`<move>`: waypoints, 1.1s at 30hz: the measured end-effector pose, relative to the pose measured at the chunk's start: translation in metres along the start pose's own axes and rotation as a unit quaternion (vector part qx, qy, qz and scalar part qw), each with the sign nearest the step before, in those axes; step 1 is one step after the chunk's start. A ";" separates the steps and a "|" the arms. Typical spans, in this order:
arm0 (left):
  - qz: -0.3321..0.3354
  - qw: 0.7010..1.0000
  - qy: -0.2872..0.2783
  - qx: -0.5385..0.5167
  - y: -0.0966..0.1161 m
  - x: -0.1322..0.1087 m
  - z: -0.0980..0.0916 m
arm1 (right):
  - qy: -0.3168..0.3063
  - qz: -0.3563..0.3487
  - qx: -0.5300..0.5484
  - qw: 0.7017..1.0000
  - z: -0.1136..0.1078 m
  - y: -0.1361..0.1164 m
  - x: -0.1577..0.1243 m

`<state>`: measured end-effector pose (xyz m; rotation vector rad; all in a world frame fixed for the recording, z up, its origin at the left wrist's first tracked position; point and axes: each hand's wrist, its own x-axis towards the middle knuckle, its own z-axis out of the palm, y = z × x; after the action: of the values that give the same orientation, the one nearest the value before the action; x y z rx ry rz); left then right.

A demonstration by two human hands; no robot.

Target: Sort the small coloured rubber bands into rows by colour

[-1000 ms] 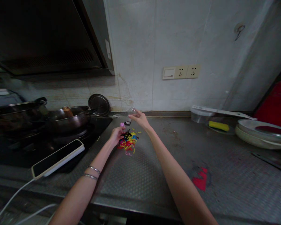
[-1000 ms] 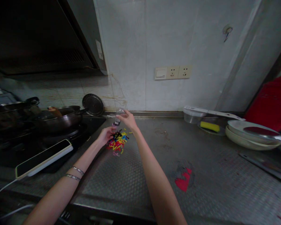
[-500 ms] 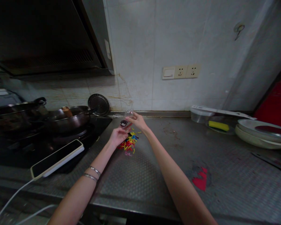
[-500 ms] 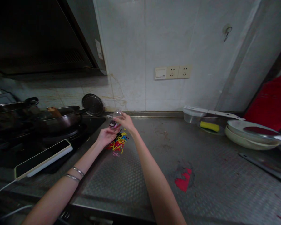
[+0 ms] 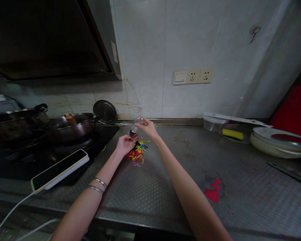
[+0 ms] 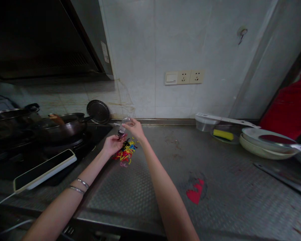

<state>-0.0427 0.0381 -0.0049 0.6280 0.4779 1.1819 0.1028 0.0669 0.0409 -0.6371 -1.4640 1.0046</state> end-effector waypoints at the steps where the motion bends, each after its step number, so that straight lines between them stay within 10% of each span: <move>1: -0.005 1.000 0.007 -0.007 0.000 0.001 0.000 | -0.001 -0.006 -0.011 1.000 0.001 0.001 0.000; 16: 0.036 0.956 0.217 0.196 0.008 0.007 -0.017 | 0.010 -0.019 -0.094 0.995 -0.008 0.003 0.004; 28: 0.099 0.901 0.183 0.381 0.010 0.002 -0.014 | 0.015 0.035 -0.050 0.998 -0.013 -0.006 0.001; 33: 0.126 0.827 0.161 0.523 0.007 0.004 -0.012 | 0.029 0.060 -0.044 0.997 -0.018 -0.015 -0.002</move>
<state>-0.0537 0.0459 -0.0089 1.4745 1.4132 1.2204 0.1227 0.0622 0.0514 -0.8198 -1.4375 1.0104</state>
